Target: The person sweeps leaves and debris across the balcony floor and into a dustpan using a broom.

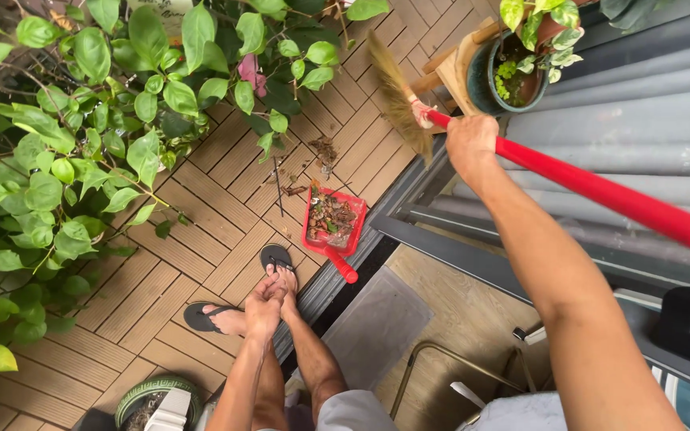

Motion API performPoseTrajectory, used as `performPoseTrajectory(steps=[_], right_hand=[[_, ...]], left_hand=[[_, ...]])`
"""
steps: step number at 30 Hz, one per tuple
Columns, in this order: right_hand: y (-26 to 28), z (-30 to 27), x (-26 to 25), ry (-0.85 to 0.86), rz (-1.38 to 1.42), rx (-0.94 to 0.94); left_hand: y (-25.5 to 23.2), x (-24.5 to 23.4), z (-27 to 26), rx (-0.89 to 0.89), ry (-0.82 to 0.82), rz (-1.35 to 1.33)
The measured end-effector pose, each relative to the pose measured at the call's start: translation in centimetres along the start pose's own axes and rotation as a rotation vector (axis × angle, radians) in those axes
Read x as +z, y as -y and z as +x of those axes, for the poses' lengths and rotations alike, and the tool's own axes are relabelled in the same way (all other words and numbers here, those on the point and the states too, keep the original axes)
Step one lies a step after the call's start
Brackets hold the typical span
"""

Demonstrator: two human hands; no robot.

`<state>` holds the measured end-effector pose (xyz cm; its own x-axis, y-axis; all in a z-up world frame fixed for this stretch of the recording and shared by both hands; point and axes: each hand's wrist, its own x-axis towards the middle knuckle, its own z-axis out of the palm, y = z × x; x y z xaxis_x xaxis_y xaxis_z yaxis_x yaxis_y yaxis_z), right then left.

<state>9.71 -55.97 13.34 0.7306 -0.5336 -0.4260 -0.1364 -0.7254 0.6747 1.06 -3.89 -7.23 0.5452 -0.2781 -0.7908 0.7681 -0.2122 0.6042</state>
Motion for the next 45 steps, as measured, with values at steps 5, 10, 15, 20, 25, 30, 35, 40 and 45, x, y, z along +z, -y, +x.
performPoseTrajectory(steps=[5,10,15,20,25,30,35,40,45], right_hand=[[3.4,1.3,5.4,0.033,-0.004,0.002],[3.5,-1.3,4.2,0.038,0.116,-0.072],[0.4,-4.5,-5.4,-0.028,-0.052,-0.203],[-3.1,-8.3,-16.8,0.089,0.122,-0.293],[-0.9,-7.0,-15.9,0.240,0.248,-0.399],[6.0,-8.6,-11.0,0.322,0.466,-0.462],[15.1,-11.8,-5.7,0.272,0.600,-0.476],[16.7,-16.9,-5.9,0.252,0.589,-0.448],[13.6,-19.0,-2.5,0.323,0.598,-0.241]], left_hand=[[-0.6,-0.4,-1.4,-0.054,-0.049,0.041],[2.6,-1.5,-0.9,-0.072,-0.031,-0.076],[1.7,-1.0,-1.6,-0.089,-0.102,-0.038],[-1.4,-0.5,-2.7,-0.129,-0.128,-0.076],[3.4,-2.1,-2.5,-0.102,-0.232,-0.241],[3.8,-3.1,-5.3,-0.120,-0.320,-0.431],[9.5,-3.1,-4.4,-0.100,-0.420,-0.486],[9.2,-5.0,-7.4,-0.121,-0.471,-0.628],[9.0,-6.2,-8.8,-0.097,-0.564,-0.737]])
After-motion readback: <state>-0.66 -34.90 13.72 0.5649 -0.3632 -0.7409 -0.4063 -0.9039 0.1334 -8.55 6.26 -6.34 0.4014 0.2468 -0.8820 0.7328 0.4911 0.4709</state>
